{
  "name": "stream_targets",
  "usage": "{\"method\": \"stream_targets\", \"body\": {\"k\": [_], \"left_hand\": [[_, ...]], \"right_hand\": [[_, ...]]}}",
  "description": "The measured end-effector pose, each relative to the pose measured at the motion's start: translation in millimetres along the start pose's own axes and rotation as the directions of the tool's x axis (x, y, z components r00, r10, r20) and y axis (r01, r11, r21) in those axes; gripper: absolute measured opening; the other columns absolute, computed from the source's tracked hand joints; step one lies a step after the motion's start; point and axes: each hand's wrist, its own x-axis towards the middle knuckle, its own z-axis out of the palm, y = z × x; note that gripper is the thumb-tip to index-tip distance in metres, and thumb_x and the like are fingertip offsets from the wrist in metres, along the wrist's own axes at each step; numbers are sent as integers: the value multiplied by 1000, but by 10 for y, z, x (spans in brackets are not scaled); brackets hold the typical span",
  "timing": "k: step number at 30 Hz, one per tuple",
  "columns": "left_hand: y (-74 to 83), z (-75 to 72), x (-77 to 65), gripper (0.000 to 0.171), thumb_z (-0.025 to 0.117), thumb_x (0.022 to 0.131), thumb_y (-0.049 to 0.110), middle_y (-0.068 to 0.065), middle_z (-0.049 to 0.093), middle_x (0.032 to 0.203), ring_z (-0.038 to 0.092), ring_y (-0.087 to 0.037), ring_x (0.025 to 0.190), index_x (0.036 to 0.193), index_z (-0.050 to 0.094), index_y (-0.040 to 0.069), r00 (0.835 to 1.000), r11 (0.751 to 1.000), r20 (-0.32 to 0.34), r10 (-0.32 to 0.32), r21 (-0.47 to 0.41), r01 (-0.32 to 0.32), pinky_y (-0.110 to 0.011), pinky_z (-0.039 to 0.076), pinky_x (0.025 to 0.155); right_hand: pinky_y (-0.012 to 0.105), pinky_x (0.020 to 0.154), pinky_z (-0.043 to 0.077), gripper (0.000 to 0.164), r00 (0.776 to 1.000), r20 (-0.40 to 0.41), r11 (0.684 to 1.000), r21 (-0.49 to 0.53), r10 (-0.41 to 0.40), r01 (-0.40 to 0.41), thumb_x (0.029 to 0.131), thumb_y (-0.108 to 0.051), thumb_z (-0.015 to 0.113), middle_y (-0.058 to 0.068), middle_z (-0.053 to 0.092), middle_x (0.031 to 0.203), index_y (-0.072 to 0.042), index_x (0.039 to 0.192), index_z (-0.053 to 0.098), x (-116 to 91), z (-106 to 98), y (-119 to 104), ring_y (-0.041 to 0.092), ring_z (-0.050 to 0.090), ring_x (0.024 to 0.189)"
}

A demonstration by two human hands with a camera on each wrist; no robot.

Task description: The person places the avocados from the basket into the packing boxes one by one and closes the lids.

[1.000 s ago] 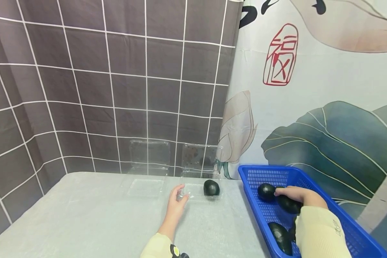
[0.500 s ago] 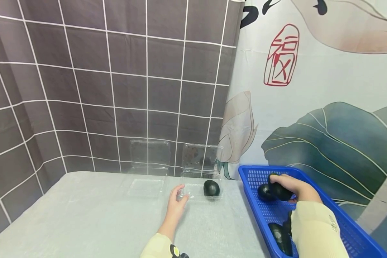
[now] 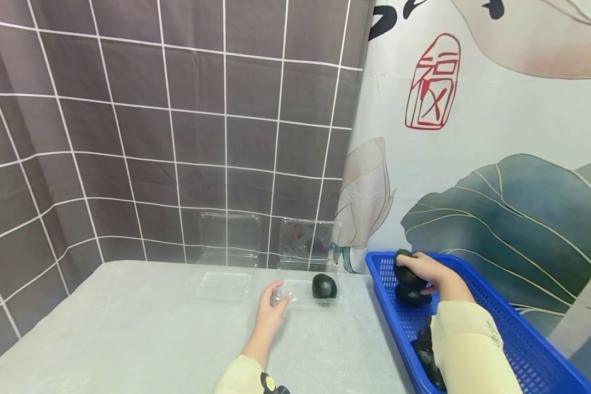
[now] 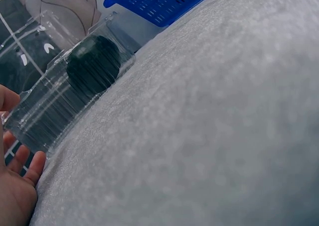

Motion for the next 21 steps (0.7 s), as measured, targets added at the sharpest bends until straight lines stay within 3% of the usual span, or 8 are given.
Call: {"method": "stream_targets", "body": {"k": [13,21], "left_hand": [[24,0,-18,36,62,79,-4,-16,46,126,43,-35,113,115,56,-2,1000,1000,-3,-1,-6,1,-44,47,85],[44,3,-25,34,61,82,-1,-16,45,127,43,-36,115,115,55,-2,1000,1000,-3,-6,-19,6,-46,45,88]], "right_hand": [[42,68,54,71,998,-5,998,-27,-59,59,92,-42,37,32,42,109,17,129,19,91,103,-170,36,49,93],[41,65,55,64,994,-43,995,-27,-96,95,91,-38,40,28,46,102,16,123,29,183,179,-227,30,54,85]]}}
